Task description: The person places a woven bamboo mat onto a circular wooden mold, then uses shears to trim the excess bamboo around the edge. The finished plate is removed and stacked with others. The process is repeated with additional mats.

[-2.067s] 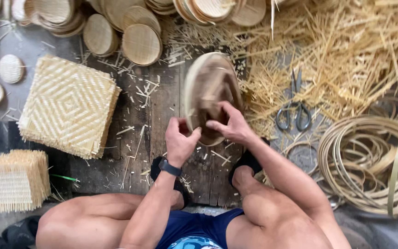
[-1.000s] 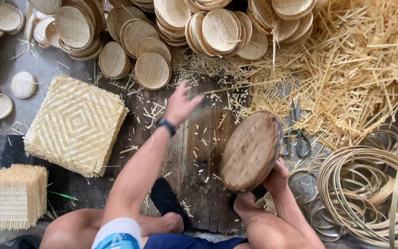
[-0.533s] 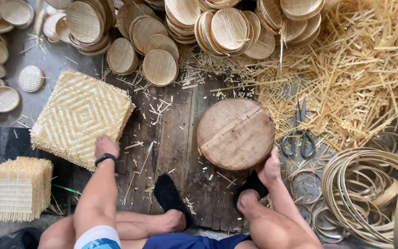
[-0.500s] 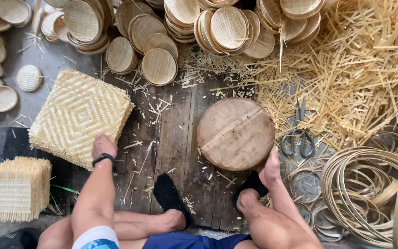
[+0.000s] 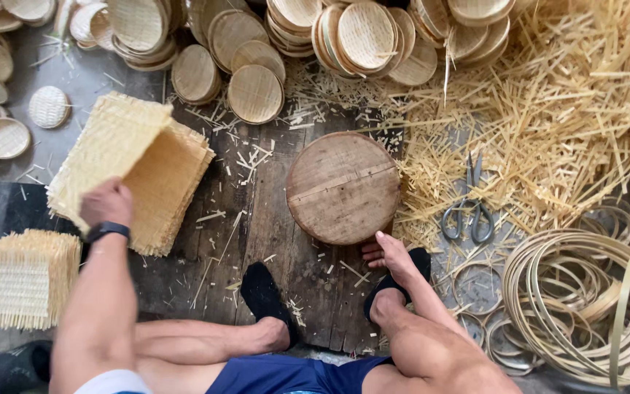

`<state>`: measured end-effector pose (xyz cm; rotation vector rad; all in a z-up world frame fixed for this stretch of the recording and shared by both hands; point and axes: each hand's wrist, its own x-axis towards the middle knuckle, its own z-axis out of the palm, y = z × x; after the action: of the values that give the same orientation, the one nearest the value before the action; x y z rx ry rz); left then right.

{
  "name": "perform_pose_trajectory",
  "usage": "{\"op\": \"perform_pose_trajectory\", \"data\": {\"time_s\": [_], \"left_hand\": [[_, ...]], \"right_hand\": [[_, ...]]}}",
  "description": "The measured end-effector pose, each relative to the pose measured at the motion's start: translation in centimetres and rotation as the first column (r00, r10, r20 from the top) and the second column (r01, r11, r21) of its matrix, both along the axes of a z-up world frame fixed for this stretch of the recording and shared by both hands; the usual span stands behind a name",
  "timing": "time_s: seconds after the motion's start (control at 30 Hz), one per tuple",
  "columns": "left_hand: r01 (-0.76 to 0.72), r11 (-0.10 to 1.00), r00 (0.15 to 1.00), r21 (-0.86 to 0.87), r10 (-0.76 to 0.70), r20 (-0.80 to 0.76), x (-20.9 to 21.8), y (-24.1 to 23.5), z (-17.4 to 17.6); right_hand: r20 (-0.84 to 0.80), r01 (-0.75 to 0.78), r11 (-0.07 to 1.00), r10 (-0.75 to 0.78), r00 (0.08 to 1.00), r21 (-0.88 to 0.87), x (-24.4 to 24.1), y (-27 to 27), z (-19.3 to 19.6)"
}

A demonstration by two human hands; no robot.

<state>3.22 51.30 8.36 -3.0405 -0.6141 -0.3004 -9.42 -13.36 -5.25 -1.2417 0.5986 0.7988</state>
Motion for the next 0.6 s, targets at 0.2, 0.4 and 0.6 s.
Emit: {"op": "perform_pose_trajectory", "data": {"time_s": [0.2, 0.4, 0.6], "left_hand": [[0.192, 0.968, 0.945, 0.160, -0.226, 0.235, 0.7, 0.5, 7.1], [0.271, 0.958, 0.888, 0.090, -0.285, 0.361, -1.8, 0.3, 6.7], [0.019, 0.999, 0.798, 0.037, -0.038, 0.602, -2.4, 9.5, 9.4]], "right_hand": [[0.091, 0.093, 0.994, -0.088, 0.992, -0.053, -2.1, -0.6, -2.7], [0.056, 0.198, 0.980, -0.199, 0.978, 0.026, -2.2, -1.4, -3.3], [0.075, 0.194, 0.979, -0.199, 0.977, 0.065, -2.3, -1.6, -3.1]]}}
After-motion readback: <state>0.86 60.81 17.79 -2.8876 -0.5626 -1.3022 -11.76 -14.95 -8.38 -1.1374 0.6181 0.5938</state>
